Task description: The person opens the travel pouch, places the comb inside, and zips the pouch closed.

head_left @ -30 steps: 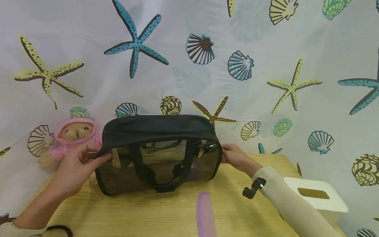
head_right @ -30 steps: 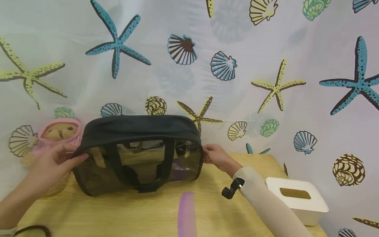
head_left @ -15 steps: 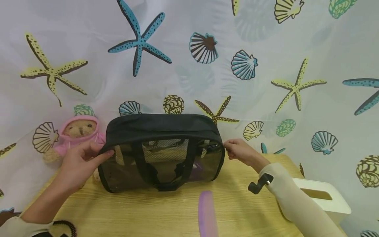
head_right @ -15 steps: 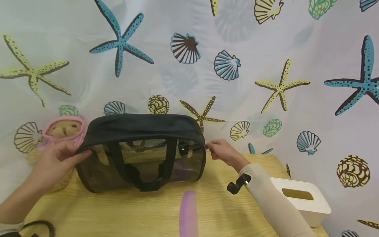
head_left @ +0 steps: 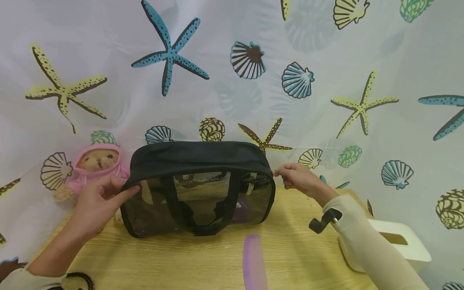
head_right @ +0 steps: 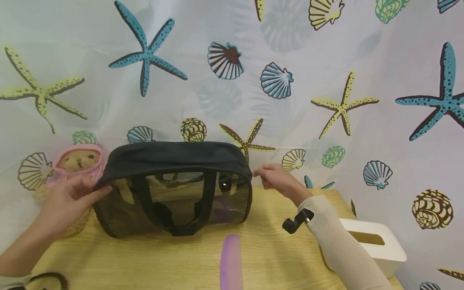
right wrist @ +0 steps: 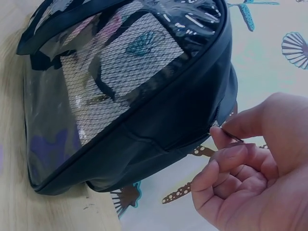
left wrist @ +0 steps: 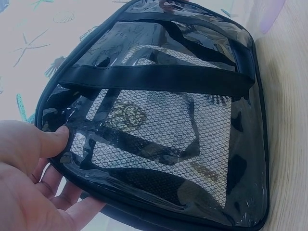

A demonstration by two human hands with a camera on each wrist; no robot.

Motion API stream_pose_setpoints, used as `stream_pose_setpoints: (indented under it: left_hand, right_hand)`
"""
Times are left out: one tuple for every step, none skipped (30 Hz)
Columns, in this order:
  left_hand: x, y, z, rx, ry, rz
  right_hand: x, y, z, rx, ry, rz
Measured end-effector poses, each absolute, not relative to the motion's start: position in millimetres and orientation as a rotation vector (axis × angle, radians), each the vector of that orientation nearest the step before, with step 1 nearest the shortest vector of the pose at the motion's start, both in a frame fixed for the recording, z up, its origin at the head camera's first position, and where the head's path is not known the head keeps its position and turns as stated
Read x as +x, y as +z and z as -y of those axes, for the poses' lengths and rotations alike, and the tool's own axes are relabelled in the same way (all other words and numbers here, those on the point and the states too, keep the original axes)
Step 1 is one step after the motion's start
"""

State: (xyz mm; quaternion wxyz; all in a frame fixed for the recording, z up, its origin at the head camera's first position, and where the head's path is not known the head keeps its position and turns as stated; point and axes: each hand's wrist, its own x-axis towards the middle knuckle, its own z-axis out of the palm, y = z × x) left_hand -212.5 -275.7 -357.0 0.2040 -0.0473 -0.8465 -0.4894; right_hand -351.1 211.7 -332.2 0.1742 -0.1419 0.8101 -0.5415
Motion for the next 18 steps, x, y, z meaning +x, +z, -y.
stream_pose_setpoints:
  left_hand:
    - [-212.3, -357.4, 275.9, -0.137, -1.366, 2.358]
    - [-211.9, -357.9, 276.3, -0.145, -1.370, 2.356]
    - [-211.0, -358.6, 277.1, -0.150, -1.374, 2.356]
    - [-210.3, -359.1, 277.6, -0.151, -1.377, 2.360]
    - [-209.1, -359.7, 278.4, -0.149, -1.375, 2.368]
    - [-207.5, -360.2, 279.4, -0.145, -1.378, 2.376]
    - [-205.8, -360.8, 280.6, -0.137, -1.379, 2.386]
    - [-204.0, -361.3, 281.6, -0.126, -1.378, 2.397]
    - [-202.6, -361.6, 282.6, -0.116, -1.374, 2.407]
    - [-201.8, -361.6, 283.1, -0.105, -1.365, 2.416]
    - [-201.6, -361.2, 283.2, -0.098, -1.359, 2.420]
    - [-202.2, -360.6, 282.9, -0.098, -1.358, 2.419]
    - [-203.1, -360.0, 282.3, -0.095, -1.348, 2.420]
    - [-204.5, -359.1, 281.4, -0.094, -1.343, 2.418]
    - [-206.3, -358.3, 280.5, -0.096, -1.343, 2.413]
    - [-208.4, -357.6, 279.5, -0.100, -1.346, 2.407]
    - [-210.4, -356.9, 278.4, -0.105, -1.352, 2.399]
    - [-212.5, -356.6, 277.1, -0.113, -1.355, 2.391]
  right_hand:
    - [-350.6, -331.8, -210.9, -0.398, -1.544, -2.301]
    - [-350.2, -332.2, -210.2, -0.394, -1.555, -2.304]
    - [-349.2, -333.0, -209.3, -0.392, -1.566, -2.304]
    - [-349.1, -334.0, -209.2, -0.399, -1.571, -2.301]
    - [-349.0, -335.6, -208.8, -0.402, -1.578, -2.293]
    - [-348.6, -337.5, -208.1, -0.407, -1.584, -2.282]
    - [-348.4, -339.6, -207.3, -0.401, -1.594, -2.265]
    - [-348.1, -341.5, -206.3, -0.397, -1.601, -2.252]
    - [-347.7, -342.8, -205.3, -0.398, -1.608, -2.243]
    - [-347.6, -343.6, -204.4, -0.392, -1.622, -2.236]
    - [-347.3, -343.6, -203.7, -0.386, -1.639, -2.231]
    - [-347.1, -342.9, -203.2, -0.384, -1.655, -2.231]
    - [-347.1, -341.6, -203.2, -0.382, -1.671, -2.230]
    - [-347.2, -339.6, -203.6, -0.389, -1.681, -2.231]
    - [-347.3, -337.2, -204.3, -0.396, -1.687, -2.232]
    - [-347.3, -334.2, -205.2, -0.399, -1.693, -2.230]
    - [-347.5, -330.9, -206.3, -0.404, -1.695, -2.225]
    - [-347.7, -327.4, -207.6, -0.409, -1.698, -2.221]
